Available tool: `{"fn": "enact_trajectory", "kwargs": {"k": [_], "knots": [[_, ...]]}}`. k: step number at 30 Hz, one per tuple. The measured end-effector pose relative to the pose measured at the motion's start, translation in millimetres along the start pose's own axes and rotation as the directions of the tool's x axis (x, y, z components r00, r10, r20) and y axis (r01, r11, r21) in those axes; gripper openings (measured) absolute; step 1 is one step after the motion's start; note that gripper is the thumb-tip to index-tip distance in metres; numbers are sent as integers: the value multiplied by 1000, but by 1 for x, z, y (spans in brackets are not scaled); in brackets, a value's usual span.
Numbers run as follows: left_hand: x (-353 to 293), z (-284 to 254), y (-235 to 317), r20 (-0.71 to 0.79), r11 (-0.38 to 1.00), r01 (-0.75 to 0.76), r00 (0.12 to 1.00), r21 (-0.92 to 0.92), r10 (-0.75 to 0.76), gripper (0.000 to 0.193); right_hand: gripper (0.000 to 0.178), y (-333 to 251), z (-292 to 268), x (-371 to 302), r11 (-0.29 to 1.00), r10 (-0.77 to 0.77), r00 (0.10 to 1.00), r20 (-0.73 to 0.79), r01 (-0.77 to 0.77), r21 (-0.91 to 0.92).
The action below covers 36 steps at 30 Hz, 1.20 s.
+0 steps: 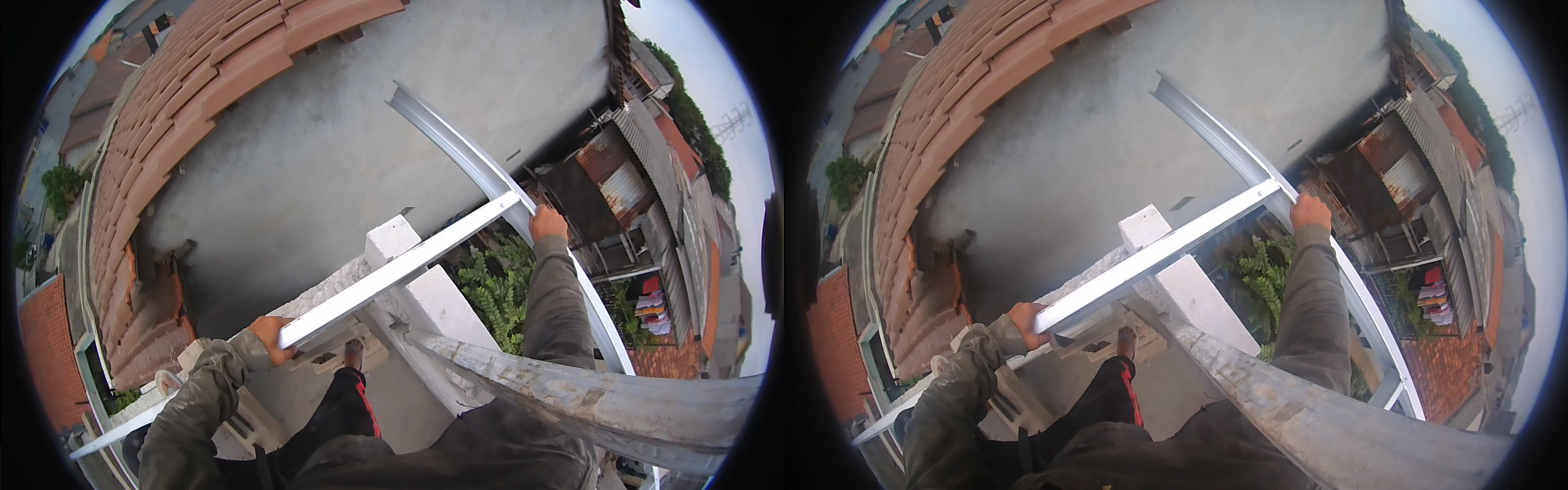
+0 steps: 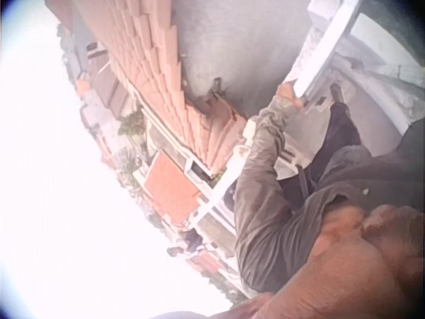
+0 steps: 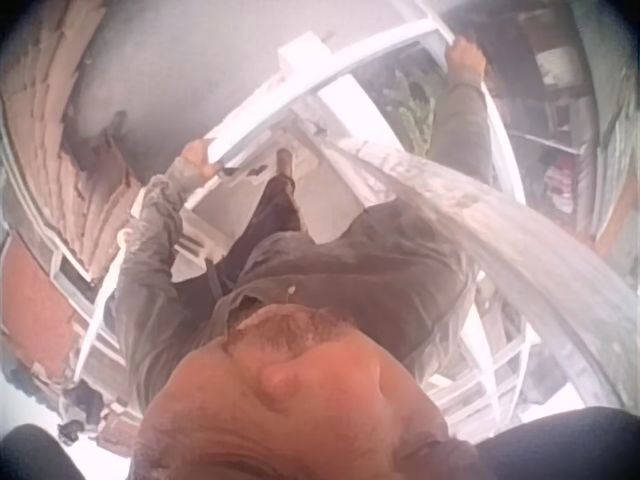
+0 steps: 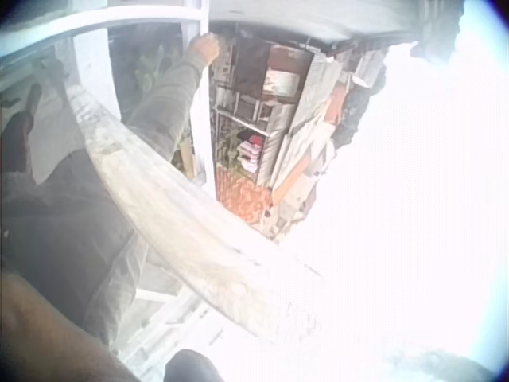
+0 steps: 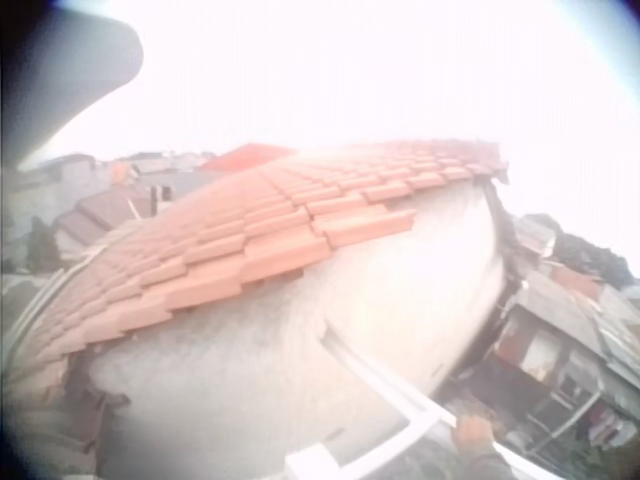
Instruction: The person positions and secures a long metal frame onto a roof structure using a hammer. They repeatedly adjust the frame's alignment and tap it into place while standing on the roof.
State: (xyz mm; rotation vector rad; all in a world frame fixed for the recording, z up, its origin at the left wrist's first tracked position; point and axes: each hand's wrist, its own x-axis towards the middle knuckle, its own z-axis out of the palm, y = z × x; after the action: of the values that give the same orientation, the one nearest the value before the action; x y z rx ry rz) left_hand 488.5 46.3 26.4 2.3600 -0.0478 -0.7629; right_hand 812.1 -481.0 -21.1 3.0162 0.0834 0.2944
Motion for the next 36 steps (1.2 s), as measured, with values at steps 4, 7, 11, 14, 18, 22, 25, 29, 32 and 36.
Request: {"fn": "enact_trajectory", "kwargs": {"k": [4, 7, 11, 14, 18, 22, 25, 29, 32, 36], "knots": [[1, 9, -6, -74, 999, -35, 997, -13, 34, 47, 21, -1, 0, 0, 1000, -3, 1000, -24, 3, 6], [0, 9, -2, -33, 999, 25, 999, 22, -24, 50, 21, -1, 0, 2, 1000, -11, 1000, -20, 11, 3], [-1, 13, -1, -78, 999, 36, 996, 17, -35, 50, 21, -2, -4, 1, 1000, -4, 1000, 13, 4, -12], [-1, 12, -1, -73, 999, 46, 996, 27, -44, 50, 21, -3, -4, 0, 1000, -9, 1000, 13, 9, -16], [3, 7, -3, -23, 998, 49, 999, 49, -48, 49, 26, -3, 4, -1, 996, 50, 999, 21, -48, -80], [2, 10, -5, -44, 1000, 12, 999, -10, -12, 49, 34, -20, -10, -9, 999, -28, 995, -96, 24, -45], [22, 10, 13, -22, 997, 33, 999, -65, -34, 52, 34, -31, -11, -13, 995, -97, 977, -188, 94, -29], [52, 9, 39, -10, 998, 56, 998, 25, -55, 55, 29, -29, 0, 6, 996, 48, 999, -2, -48, -76], [54, 13, 37, -38, 999, 39, 999, 10, -38, 52, 26, -21, 3, 13, 997, 18, 1000, 23, -16, -76], [52, 16, 37, -52, 997, 77, 996, 18, -75, 51, 23, -19, 1, 18, 998, -22, 999, 34, 24, -61]]}}
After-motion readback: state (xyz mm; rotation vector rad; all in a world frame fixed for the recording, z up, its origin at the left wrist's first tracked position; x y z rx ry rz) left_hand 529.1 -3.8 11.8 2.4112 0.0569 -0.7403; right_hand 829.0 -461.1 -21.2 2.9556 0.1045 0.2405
